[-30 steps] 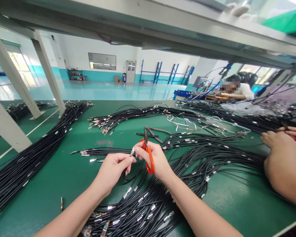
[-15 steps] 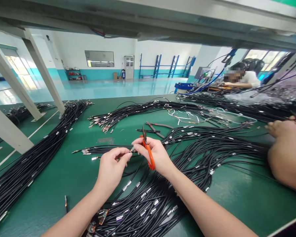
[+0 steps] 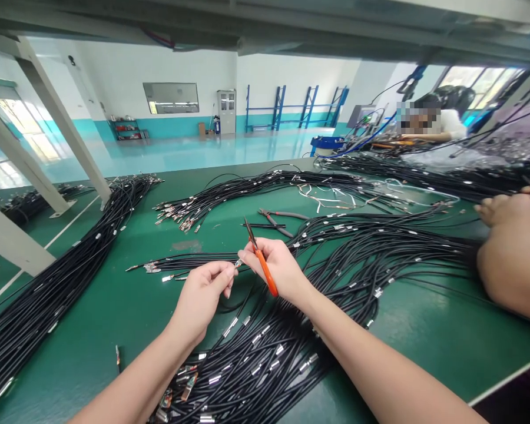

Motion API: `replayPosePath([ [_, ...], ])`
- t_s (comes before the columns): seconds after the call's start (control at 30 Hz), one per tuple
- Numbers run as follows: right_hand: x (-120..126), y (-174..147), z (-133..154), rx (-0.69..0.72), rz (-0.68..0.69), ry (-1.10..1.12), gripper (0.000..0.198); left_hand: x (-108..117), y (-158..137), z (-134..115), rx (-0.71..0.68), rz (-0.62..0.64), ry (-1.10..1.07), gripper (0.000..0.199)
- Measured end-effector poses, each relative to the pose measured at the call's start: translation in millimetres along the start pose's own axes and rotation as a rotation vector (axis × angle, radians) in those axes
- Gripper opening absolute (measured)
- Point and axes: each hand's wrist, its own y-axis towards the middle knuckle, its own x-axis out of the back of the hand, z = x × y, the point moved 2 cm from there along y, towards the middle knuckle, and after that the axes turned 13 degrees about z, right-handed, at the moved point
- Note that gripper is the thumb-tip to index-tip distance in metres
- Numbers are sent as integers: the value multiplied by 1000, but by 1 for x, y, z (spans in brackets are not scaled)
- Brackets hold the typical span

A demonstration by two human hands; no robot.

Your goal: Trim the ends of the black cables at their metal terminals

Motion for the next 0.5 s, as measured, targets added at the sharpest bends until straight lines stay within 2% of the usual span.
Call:
replayPosePath([
  [0.2, 0, -1, 2, -9, 8, -28, 23, 0, 0, 4, 26, -25, -83, 22],
  [0.5, -1, -1, 2, -13, -24, -120, 24, 0, -1, -1, 38, -66, -19, 16],
])
